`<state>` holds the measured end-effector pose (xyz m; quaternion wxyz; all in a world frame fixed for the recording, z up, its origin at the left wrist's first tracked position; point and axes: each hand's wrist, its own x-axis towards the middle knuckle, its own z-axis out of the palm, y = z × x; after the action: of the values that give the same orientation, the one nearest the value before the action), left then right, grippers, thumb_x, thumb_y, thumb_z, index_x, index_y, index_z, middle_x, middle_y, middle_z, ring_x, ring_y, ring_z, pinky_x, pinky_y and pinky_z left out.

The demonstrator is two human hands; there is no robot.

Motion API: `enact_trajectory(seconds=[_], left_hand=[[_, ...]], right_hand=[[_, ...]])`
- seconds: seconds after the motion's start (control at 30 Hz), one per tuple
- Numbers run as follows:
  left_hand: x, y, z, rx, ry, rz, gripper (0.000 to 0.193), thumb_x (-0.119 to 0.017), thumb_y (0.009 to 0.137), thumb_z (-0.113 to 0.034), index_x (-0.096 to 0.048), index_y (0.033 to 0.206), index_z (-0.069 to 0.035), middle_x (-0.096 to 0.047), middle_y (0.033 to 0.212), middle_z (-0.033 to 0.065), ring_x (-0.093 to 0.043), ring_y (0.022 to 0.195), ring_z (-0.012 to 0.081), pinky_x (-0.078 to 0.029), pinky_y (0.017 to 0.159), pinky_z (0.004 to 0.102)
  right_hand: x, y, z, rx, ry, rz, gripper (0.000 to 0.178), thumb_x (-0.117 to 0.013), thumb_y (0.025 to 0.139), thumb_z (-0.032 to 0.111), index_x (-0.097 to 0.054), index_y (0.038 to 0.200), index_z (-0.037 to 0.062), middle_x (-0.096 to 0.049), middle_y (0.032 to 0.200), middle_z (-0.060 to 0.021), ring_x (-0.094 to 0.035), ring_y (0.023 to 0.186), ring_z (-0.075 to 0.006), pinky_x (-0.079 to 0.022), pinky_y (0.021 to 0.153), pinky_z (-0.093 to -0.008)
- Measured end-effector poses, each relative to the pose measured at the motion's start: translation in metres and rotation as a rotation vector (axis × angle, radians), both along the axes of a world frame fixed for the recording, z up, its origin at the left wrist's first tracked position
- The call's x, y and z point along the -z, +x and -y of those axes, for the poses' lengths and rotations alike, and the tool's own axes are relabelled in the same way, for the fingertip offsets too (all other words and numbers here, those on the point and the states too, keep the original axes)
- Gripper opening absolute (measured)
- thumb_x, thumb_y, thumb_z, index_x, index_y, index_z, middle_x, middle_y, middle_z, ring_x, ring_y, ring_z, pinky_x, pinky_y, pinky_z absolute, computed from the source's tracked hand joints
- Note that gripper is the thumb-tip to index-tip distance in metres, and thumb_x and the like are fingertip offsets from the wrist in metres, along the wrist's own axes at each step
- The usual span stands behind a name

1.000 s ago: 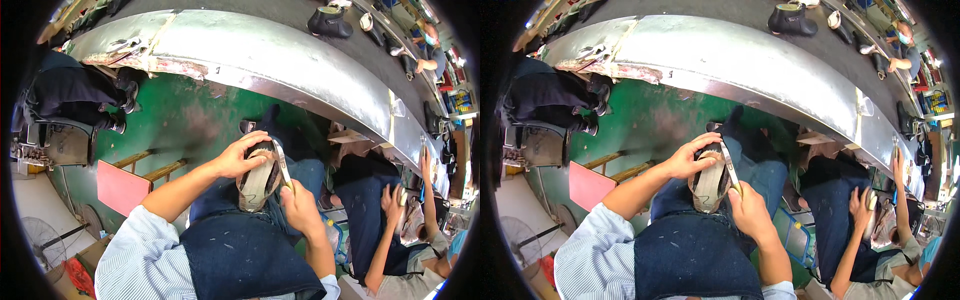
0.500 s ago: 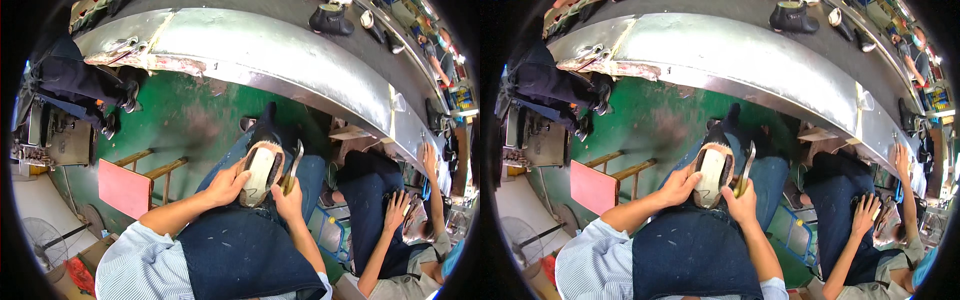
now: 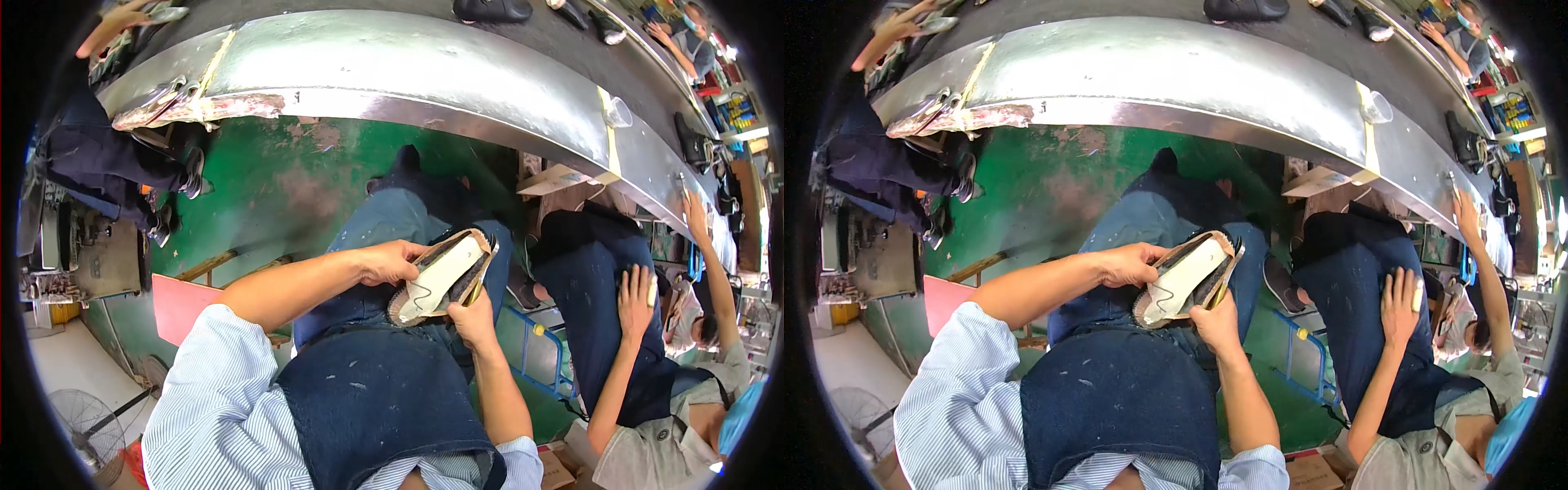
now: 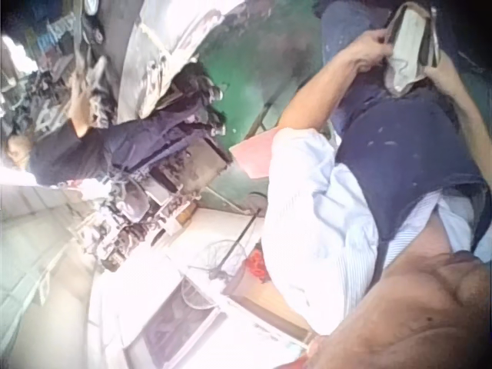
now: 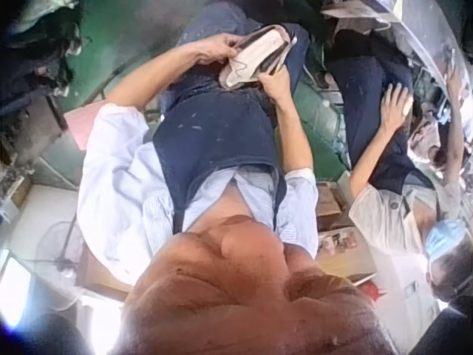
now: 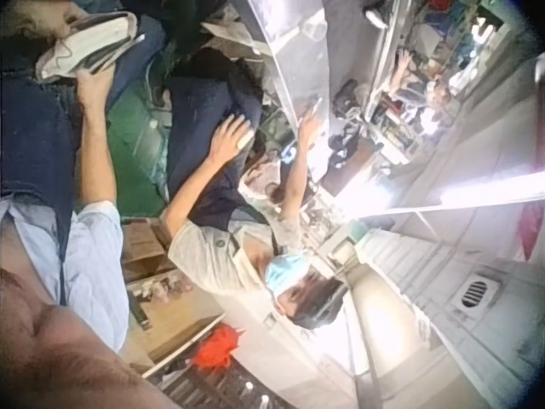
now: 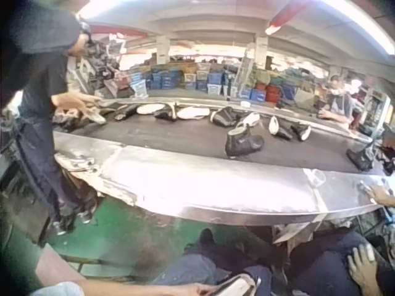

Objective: Assembling and lasting shoe components on a mold using a hammer and pliers.

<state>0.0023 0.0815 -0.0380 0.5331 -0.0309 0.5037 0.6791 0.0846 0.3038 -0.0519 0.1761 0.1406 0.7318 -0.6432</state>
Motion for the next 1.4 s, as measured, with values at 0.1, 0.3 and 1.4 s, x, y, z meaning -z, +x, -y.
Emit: enact_trajectory(seconds=[0.1,0.3,1.4], left_hand=[[0.002,0.007,-0.008,-0.018,0.087,-0.044,0.072,-0.062,0.079,-0.001,-0.038,0.147,-0.005,-0.055,0.132,0.0056,-0.053,0.119,0.0156,-0.041,0.102,0.0285],[0.027,0.044,-0.029,-0.094,-0.209,-0.699,0.094,-0.069,0.078,-0.019,-0.015,0.151,0.004,-0.029,0.153,0.0242,-0.029,0.143,0.0305,-0.025,0.116,0.0343],[0.019,0.018,-0.046,-0.370,-0.794,-0.198,0.059,-0.027,0.103,-0.049,-0.061,0.125,-0.006,-0.067,0.105,0.0257,-0.063,0.105,0.0380,-0.046,0.093,0.0426]], right_hand=[[-0.020,0.009,-0.028,-0.028,0.043,0.161,0.033,-0.066,0.084,0.013,-0.053,0.108,-0.0044,-0.064,0.088,-0.0099,-0.063,0.066,-0.0147,-0.051,0.061,-0.0285],[-0.081,0.039,-0.063,-0.237,0.391,0.247,0.034,-0.061,0.092,0.023,-0.058,0.113,-0.0035,-0.067,0.101,-0.0193,-0.070,0.080,-0.0246,-0.053,0.076,-0.0345],[-0.042,0.001,0.017,-0.466,0.746,-0.256,0.028,-0.065,0.085,0.015,-0.056,0.106,-0.0008,-0.064,0.085,-0.0233,-0.064,0.078,-0.0428,-0.051,0.071,-0.0482]])
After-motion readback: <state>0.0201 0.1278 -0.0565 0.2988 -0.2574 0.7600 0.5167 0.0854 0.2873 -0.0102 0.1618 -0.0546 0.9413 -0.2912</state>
